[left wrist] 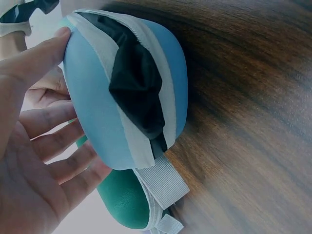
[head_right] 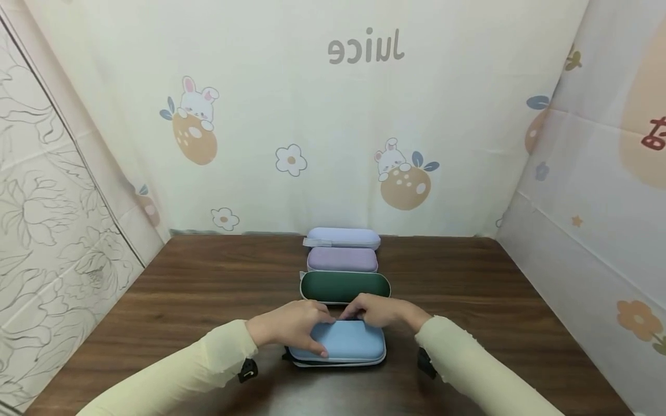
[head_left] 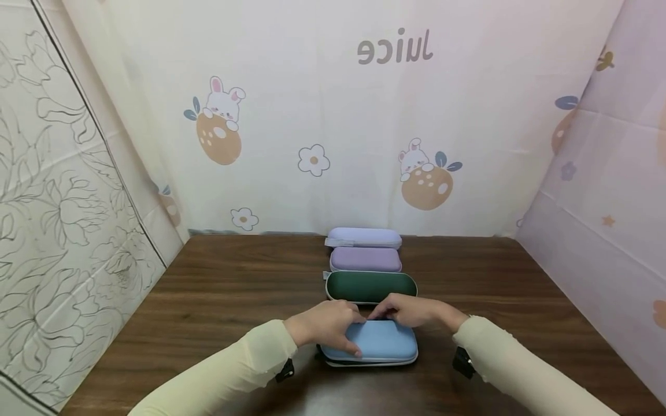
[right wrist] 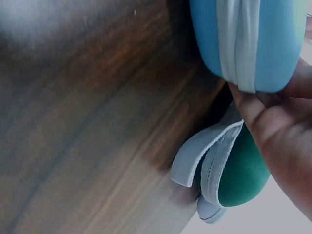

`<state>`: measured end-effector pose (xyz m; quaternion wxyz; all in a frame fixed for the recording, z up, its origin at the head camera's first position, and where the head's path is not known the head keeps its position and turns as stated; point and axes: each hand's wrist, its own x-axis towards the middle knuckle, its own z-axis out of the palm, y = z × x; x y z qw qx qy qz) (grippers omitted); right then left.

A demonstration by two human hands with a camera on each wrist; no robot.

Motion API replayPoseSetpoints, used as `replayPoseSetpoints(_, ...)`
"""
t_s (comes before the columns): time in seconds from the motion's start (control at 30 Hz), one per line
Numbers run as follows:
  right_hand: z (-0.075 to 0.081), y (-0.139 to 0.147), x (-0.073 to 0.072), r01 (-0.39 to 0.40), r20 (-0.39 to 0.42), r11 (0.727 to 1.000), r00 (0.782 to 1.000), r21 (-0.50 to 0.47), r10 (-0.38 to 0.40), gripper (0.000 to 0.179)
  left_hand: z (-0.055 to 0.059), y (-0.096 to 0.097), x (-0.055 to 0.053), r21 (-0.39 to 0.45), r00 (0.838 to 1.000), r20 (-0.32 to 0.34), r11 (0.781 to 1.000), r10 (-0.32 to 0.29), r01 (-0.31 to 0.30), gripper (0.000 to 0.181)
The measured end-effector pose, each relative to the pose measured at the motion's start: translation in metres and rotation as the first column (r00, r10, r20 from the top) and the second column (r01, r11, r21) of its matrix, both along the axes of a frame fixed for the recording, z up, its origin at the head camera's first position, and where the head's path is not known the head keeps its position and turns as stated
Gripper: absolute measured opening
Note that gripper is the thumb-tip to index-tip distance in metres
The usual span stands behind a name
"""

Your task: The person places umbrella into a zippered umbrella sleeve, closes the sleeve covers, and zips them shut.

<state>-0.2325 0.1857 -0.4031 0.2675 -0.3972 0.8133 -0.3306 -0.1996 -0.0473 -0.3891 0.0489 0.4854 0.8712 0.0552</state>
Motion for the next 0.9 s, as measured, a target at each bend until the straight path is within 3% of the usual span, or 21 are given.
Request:
replayPoseSetpoints(0.23, 0.004, 0.007, -0.01, -0.089, -0.065, 0.993, 0.993, 0.074, 0.094, 0.051, 0.001, 0.002, 0.0, -0.006, 1.0, -0.007, 1.0, -0.011, 0.011, 0.058)
replayPoseSetpoints(0.47, 0.009, 0.008, -0.01, -0.024, -0.181, 0.989, 0.982, 0.149, 0.051, 0.029, 0.001, 0.002, -0.001, -0.007, 1.0, 0.021, 1.0, -0.001, 0.001, 0.057)
replayPoseSetpoints(0.57, 0.009, 0.006, -0.006, -0.042, -0.308, 0.984, 0.947, 0.171, 0.094, 0.021, 0.0, 0.001, -0.001, -0.012, 1.0, 0.025, 1.0, 0.0, 0.0, 0.057)
replayPoseSetpoints(0.67, 0.008, 0.004, -0.002, -0.054, -0.441, 0.98, 0.887, 0.192, 0.136, 0.016, 0.0, 0.001, 0.0, -0.016, 1.0, 0.022, 1.0, 0.004, -0.003, 0.057)
replayPoseSetpoints(0.9, 0.005, 0.007, 0.002, 0.0, -0.566, 0.969, 0.812, 0.248, 0.145, 0.012, -0.001, 0.0, 0.001, -0.023, 1.0, -0.009, 1.0, 0.007, -0.007, 0.058)
